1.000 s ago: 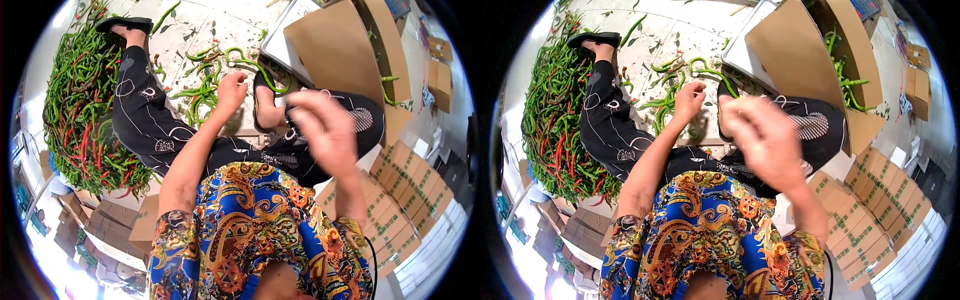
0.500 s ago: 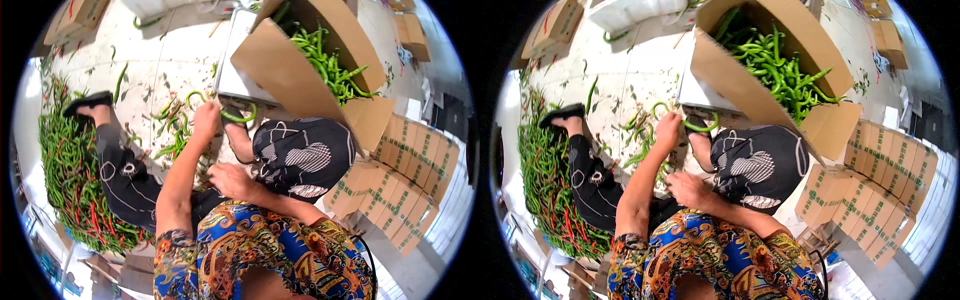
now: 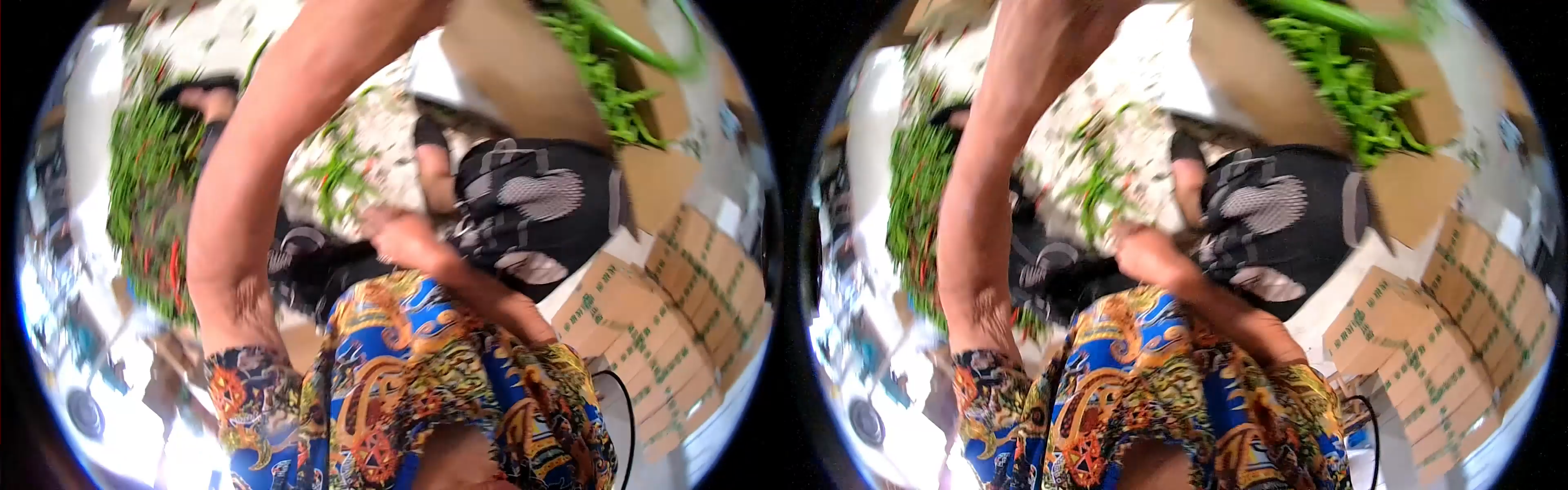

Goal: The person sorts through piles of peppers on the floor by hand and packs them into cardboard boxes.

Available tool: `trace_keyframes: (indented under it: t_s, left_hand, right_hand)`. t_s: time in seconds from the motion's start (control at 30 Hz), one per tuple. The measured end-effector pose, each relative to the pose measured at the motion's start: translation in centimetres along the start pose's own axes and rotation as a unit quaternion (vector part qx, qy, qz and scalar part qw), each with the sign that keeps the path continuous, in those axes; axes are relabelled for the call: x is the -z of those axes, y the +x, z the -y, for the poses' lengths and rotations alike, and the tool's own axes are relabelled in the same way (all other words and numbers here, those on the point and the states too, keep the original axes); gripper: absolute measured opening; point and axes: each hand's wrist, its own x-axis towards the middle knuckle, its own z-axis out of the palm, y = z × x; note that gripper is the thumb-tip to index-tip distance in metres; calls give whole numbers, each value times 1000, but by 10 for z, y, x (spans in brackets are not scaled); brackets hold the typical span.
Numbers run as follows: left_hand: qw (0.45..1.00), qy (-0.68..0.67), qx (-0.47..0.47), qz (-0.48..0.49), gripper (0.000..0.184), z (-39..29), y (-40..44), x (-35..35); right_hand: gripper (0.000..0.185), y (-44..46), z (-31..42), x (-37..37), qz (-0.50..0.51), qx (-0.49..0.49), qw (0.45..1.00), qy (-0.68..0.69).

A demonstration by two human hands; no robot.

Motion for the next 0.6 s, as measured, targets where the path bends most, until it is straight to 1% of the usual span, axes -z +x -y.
trace_keyframes:
  t_s: [0.03, 0.1, 0.13, 0.2, 0.23, 0.27, 0.3, 0.33, 0.37, 0.4, 0.43, 0.47, 0.5, 0.53, 0.57, 0.6]
  left_hand:
    - [999, -51, -13, -12, 34, -7, 6, 13]
    - [986, -169, 4, 4, 35, 16, -19, 25]
    - [991, -123, 44, 18, 31, 36, -53, 56]
    - [991, -27, 121, 57, 25, 79, -120, 116]
    - [979, 53, 192, 54, 26, 93, -153, 127]
    - [967, -4, 255, 5, 25, 114, -195, 134]
    - [841, -162, 493, -153, 28, 123, -226, 134]
    - [821, -3, 562, -100, 33, 115, -259, 138]
    - [804, -27, 591, -58, 32, 137, -330, 145]
    - [762, -23, 647, 18, 29, 109, -346, 133]
    - [788, 27, 595, 155, 32, 111, -409, 120]
    - [756, 24, 606, 248, 31, 98, -459, 108]
    - [710, 4, 626, 324, 31, 77, -494, 93]
    - [664, -23, 642, 383, 30, 50, -528, 73]
    - [632, -48, 659, 406, 30, 30, -548, 56]
    - [614, -71, 673, 406, 30, 15, -558, 41]
  right_hand:
    - [23, 1, -10, -16, -62, -9, 998, -10]
    - [16, -1, -18, -3, -25, 39, 998, -35]
    - [14, 1, -3, 10, -11, -37, 999, -15]
    - [15, 6, -4, 3, 59, -42, 997, -38]
    - [17, 12, -7, 0, 98, -49, 993, -54]
    - [18, 18, -8, -3, 118, -59, 990, -55]
    - [18, 25, -9, -6, 139, -69, 986, -60]
    - [19, 21, -17, -6, 152, -68, 984, -63]
    - [21, 27, -21, -11, 195, -111, 970, -92]
    - [23, 33, -33, -25, 232, -121, 958, -119]
    - [25, 43, -40, -36, 289, -140, 938, -132]
    - [29, 55, -47, -48, 343, -161, 914, -145]
    - [31, 63, -68, -71, 388, -164, 894, -153]
    - [33, 66, -89, -94, 434, -167, 871, -160]
    - [35, 69, -97, -102, 455, -174, 858, -166]
    - [35, 78, -96, -105, 461, -170, 854, -172]
